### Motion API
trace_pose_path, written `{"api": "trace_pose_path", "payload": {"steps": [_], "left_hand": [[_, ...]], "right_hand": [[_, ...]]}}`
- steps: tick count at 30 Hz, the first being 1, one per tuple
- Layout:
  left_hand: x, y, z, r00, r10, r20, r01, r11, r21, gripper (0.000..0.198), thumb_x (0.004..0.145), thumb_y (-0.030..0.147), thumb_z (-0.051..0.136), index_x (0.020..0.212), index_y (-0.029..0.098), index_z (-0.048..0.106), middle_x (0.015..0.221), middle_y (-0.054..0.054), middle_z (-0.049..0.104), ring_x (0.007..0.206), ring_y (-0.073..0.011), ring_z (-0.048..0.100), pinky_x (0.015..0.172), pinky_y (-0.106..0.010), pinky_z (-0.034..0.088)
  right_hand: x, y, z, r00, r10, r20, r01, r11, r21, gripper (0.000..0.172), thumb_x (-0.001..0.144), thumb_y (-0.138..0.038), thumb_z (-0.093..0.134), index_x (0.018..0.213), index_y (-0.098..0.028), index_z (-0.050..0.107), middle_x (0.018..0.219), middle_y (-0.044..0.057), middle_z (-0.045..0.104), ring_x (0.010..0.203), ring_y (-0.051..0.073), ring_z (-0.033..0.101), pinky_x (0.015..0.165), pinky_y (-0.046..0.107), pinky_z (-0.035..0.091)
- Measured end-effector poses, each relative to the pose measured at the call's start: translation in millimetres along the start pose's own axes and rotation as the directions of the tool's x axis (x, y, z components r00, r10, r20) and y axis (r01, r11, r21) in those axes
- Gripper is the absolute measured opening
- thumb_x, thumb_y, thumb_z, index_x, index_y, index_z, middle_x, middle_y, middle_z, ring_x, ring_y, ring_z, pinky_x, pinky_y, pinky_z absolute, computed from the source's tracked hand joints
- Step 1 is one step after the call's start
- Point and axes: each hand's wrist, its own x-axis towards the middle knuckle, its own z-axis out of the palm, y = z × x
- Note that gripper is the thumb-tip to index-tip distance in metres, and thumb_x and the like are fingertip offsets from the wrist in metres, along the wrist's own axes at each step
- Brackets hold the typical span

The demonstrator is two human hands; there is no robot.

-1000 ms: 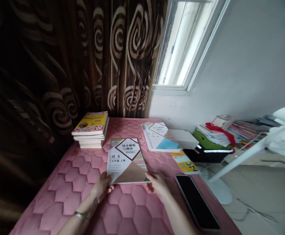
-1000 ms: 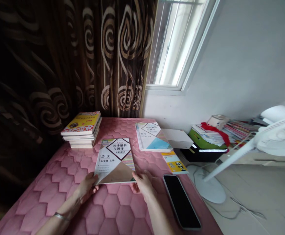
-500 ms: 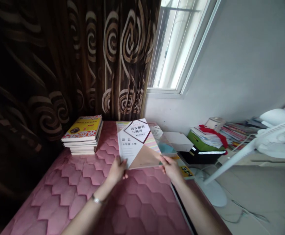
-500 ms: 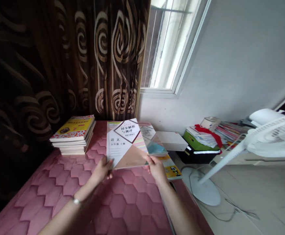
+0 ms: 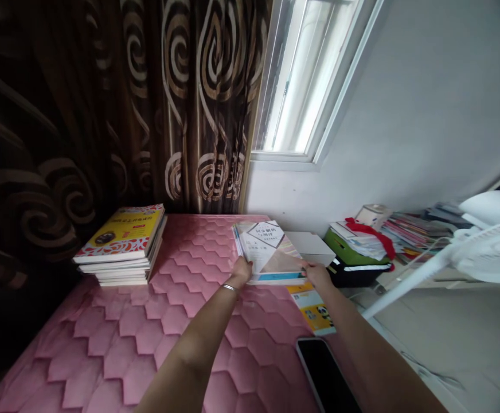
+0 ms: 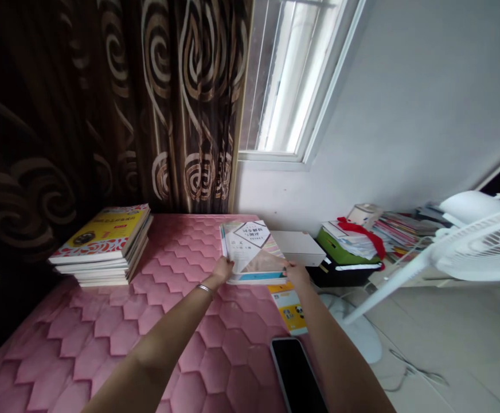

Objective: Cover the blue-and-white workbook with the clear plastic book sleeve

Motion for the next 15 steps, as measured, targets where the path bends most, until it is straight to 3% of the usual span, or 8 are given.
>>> {"api": "trace_pose_path", "payload": {"steps": [6, 11, 15], "left_hand": [[3, -26, -1.2, 0.998, -0.011, -0.059, 0.012, 1.0, 0.02, 0.026, 0.096, 0.022, 0.045, 0.11, 0.012, 0.064, 0.118, -0.015, 0.065, 0.111, -0.0194, 0.061, 0.096, -0.031, 0.045], [16, -20, 5.1, 0.995, -0.1, 0.008, 0.099, 0.995, 0.031, 0.029, 0.087, 0.034, 0.062, 0.105, 0.011, 0.065, 0.113, -0.015, 0.067, 0.107, -0.0259, 0.062, 0.091, -0.038, 0.049], [22, -10, 12.3, 0.993, -0.107, 0.046, 0.108, 0.994, -0.019, 0.033, 0.088, 0.034, 0.06, 0.114, 0.013, 0.06, 0.117, -0.011, 0.062, 0.104, -0.0229, 0.062, 0.088, -0.041, 0.051]], "right_hand": [[11, 10, 0, 0.996, -0.063, 0.06, 0.074, 0.976, -0.206, 0.03, 0.088, -0.027, 0.046, 0.09, -0.017, 0.074, 0.062, 0.008, 0.071, 0.061, 0.022, 0.068, 0.059, 0.03, 0.048], [9, 6, 2, 0.992, -0.119, 0.047, 0.128, 0.923, -0.362, 0.033, 0.088, -0.026, 0.046, 0.107, -0.017, 0.072, 0.103, 0.014, 0.073, 0.102, 0.028, 0.065, 0.081, 0.034, 0.048], [3, 1, 11, 0.988, -0.135, 0.071, 0.152, 0.888, -0.433, 0.036, 0.088, -0.024, 0.046, 0.115, -0.018, 0.069, 0.109, 0.013, 0.071, 0.106, 0.027, 0.064, 0.083, 0.03, 0.047]]}}
